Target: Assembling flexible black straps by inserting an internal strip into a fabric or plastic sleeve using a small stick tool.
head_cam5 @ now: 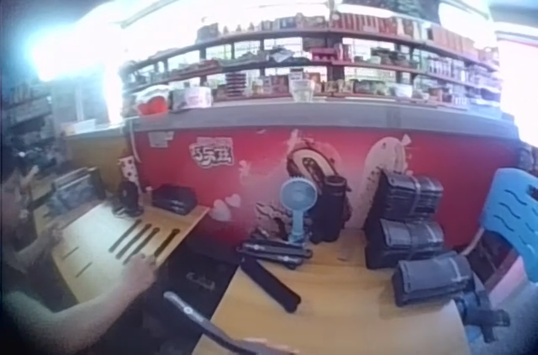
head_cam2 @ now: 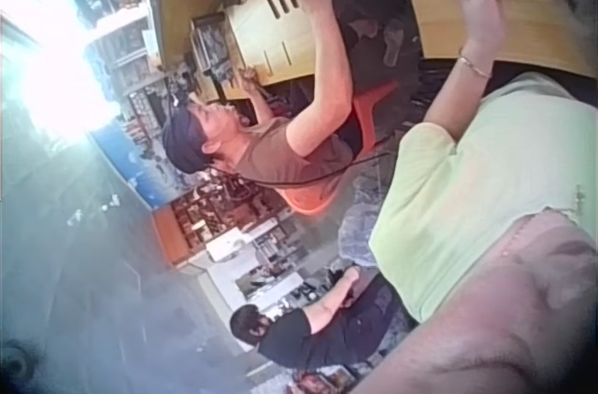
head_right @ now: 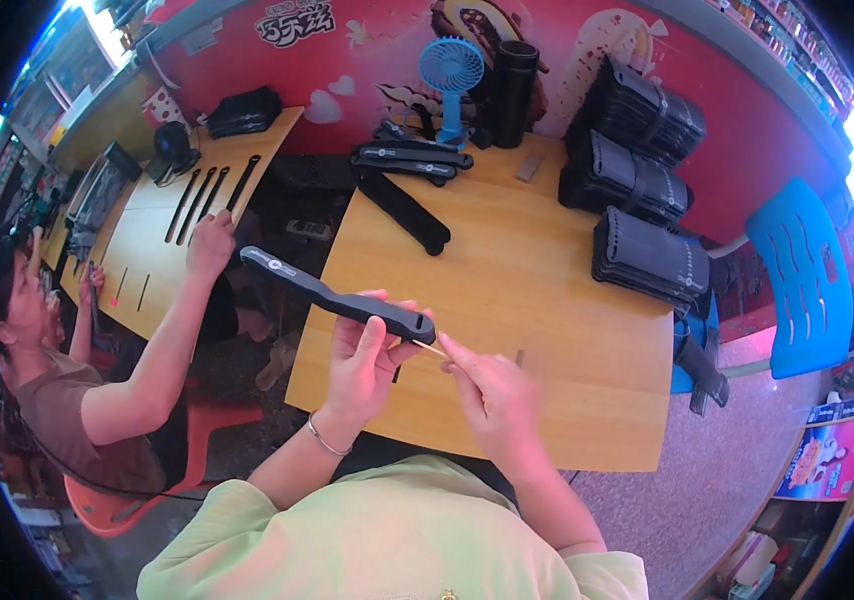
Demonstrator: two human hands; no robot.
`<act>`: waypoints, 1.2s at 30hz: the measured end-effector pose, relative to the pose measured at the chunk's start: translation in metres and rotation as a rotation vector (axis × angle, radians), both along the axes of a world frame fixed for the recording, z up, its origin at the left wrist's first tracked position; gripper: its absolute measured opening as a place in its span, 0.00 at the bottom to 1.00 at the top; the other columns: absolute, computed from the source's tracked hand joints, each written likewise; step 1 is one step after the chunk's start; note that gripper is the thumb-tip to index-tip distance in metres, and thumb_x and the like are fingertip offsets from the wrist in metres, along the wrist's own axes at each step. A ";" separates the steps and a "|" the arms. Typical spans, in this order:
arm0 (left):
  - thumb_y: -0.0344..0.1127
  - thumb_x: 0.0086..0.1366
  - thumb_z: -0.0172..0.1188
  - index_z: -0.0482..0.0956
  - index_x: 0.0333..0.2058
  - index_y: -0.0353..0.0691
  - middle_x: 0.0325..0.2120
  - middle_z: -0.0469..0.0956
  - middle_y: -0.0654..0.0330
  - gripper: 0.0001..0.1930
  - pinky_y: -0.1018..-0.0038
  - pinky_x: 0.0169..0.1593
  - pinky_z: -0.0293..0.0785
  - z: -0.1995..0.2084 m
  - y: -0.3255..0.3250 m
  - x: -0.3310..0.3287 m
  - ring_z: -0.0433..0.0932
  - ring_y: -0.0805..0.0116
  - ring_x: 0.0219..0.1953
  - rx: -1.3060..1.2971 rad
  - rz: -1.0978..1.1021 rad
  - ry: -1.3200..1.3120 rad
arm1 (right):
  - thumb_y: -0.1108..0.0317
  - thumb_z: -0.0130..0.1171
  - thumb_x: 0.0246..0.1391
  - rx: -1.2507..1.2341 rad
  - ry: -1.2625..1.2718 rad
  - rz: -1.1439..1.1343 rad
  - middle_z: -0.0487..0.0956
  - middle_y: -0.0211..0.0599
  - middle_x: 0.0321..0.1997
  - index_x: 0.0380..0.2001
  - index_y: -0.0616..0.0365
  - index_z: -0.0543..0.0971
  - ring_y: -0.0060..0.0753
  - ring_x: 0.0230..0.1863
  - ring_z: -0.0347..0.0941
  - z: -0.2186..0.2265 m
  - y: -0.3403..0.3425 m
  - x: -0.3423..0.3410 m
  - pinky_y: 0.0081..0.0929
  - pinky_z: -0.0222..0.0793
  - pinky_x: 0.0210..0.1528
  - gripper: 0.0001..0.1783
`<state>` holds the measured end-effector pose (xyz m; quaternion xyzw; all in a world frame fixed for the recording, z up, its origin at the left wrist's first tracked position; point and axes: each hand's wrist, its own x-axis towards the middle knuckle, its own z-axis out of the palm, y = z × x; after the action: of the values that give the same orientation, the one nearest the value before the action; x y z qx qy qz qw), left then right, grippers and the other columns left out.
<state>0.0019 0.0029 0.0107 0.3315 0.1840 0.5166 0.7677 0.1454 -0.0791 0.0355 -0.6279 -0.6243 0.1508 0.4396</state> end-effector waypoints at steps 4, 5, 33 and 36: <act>0.33 0.66 0.49 0.61 0.51 0.41 0.45 0.72 0.48 0.16 0.66 0.47 0.78 -0.001 -0.001 0.002 0.73 0.51 0.50 0.022 -0.003 0.001 | 0.77 0.56 0.50 0.059 0.021 -0.025 0.79 0.32 0.26 0.48 0.49 0.77 0.30 0.25 0.72 -0.002 0.000 -0.003 0.25 0.65 0.29 0.21; 0.32 0.66 0.49 0.61 0.51 0.40 0.45 0.72 0.48 0.16 0.65 0.47 0.78 0.000 -0.002 0.002 0.73 0.51 0.50 0.026 0.008 -0.001 | 0.77 0.57 0.50 0.070 0.006 -0.028 0.79 0.32 0.27 0.48 0.49 0.77 0.30 0.25 0.72 -0.002 0.000 -0.002 0.25 0.65 0.29 0.21; 0.17 0.50 0.62 0.69 0.43 0.37 0.41 0.73 0.51 0.21 0.63 0.50 0.73 -0.005 0.003 -0.001 0.74 0.48 0.48 0.944 0.480 0.579 | 0.74 0.49 0.57 -0.214 0.425 -0.033 0.81 0.31 0.28 0.52 0.56 0.69 0.14 0.16 0.63 -0.018 0.004 -0.005 0.15 0.57 0.18 0.18; 0.17 0.50 0.63 0.70 0.43 0.37 0.41 0.74 0.50 0.21 0.64 0.51 0.72 -0.007 0.003 -0.001 0.74 0.49 0.48 0.936 0.474 0.539 | 0.71 0.45 0.60 -0.396 0.831 0.071 0.80 0.35 0.29 0.56 0.58 0.62 0.09 0.14 0.54 -0.014 0.004 -0.008 0.09 0.50 0.16 0.20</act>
<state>0.0004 0.0060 0.0035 0.7046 0.1941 0.5978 0.3295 0.1370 -0.0750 0.0216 -0.5642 -0.3754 0.5213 0.5186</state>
